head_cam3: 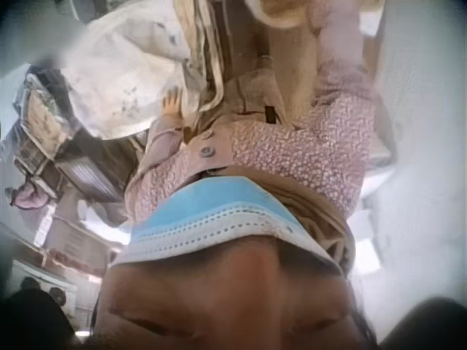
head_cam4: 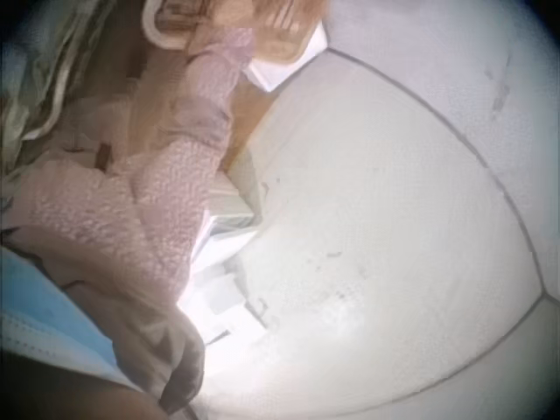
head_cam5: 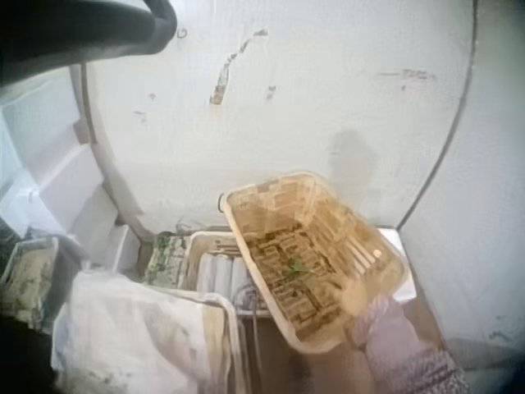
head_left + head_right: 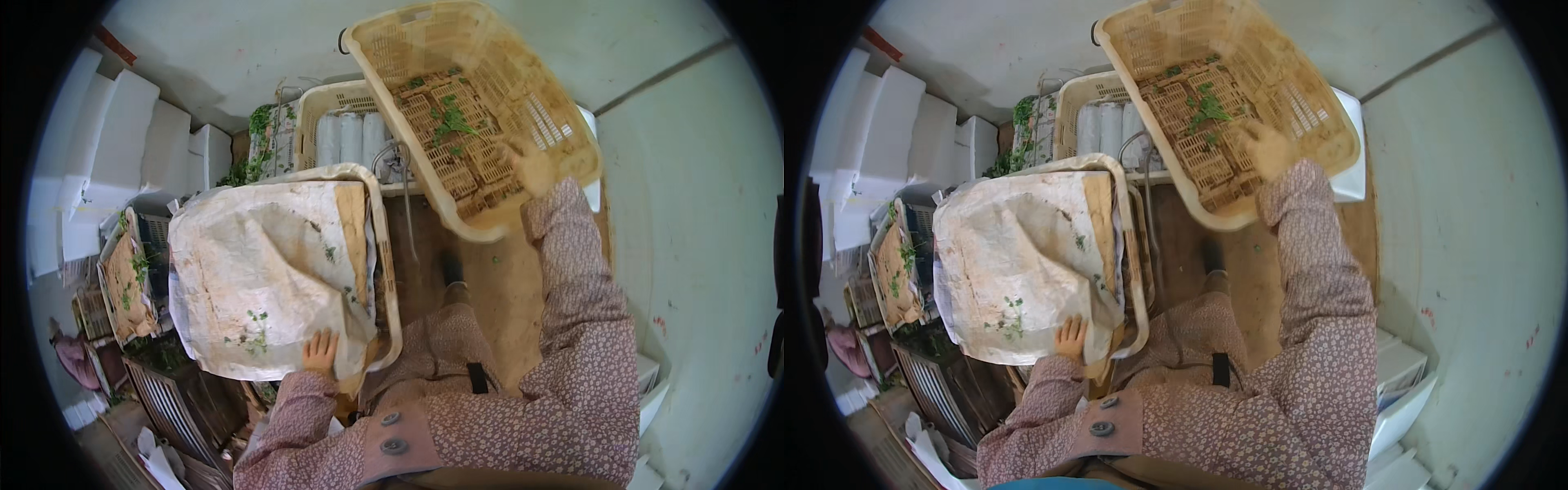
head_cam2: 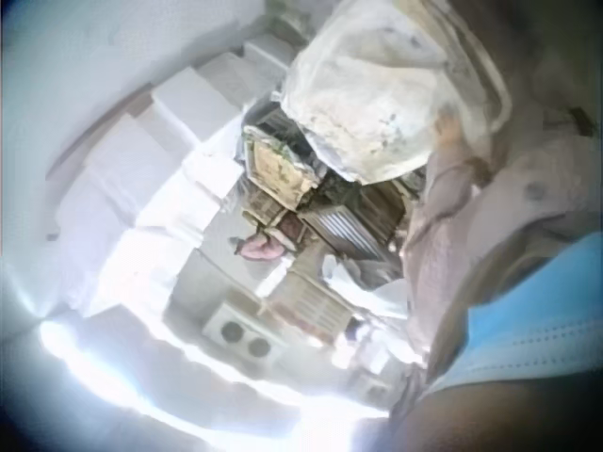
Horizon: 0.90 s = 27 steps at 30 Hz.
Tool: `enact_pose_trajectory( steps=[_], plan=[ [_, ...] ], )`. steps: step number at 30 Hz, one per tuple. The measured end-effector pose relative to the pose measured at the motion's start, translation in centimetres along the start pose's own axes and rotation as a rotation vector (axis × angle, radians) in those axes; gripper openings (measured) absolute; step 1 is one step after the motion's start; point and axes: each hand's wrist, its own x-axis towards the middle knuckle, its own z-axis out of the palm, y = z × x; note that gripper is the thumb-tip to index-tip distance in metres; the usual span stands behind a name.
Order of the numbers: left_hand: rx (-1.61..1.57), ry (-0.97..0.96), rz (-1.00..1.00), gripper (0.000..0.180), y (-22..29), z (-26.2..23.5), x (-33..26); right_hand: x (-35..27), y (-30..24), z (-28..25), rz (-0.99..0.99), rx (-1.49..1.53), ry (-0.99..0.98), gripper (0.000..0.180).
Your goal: The person gathers bunches of leafy green vegetables from a metal rack, aligns them by hand, and places them into a white styrofoam box lined with newspaper. The person repeats this process, moving vegetables from the rack to the box and occasionally adjusting the arrangement.
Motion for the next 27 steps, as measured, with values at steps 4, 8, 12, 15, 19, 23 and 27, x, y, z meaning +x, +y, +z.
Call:
enact_pose_trajectory(
  steps=[4,8,12,15,19,23,27],
  plan=[
    [0.269,0.097,-0.192,0.057,1.0,4.4,-1.8,15.0,6.7,-1.9,0.301,-0.521,-0.141,0.048],
    [0.369,-0.058,-0.383,0.050,2.6,4.0,-3.4,25.4,16.2,3.2,0.440,-0.649,-0.329,0.055],
    [0.390,-0.137,-0.496,0.048,3.8,1.8,-2.6,30.5,22.1,7.7,0.565,-0.853,-0.336,0.063],
    [0.542,-0.048,-0.499,0.043,4.6,2.9,-3.0,31.9,19.1,8.8,0.509,-1.012,-0.409,0.058],
    [0.602,-0.080,-0.543,0.041,5.2,2.5,-2.4,34.6,24.8,13.1,0.280,-1.117,-0.323,0.039],
    [0.584,-0.093,-0.605,0.044,5.7,3.1,-3.4,33.5,25.3,13.7,0.315,-0.806,-0.184,0.036],
    [0.547,-0.114,-0.647,0.048,5.4,3.2,-2.4,33.5,26.2,11.0,0.394,0.218,-0.054,0.024]
  ],
)
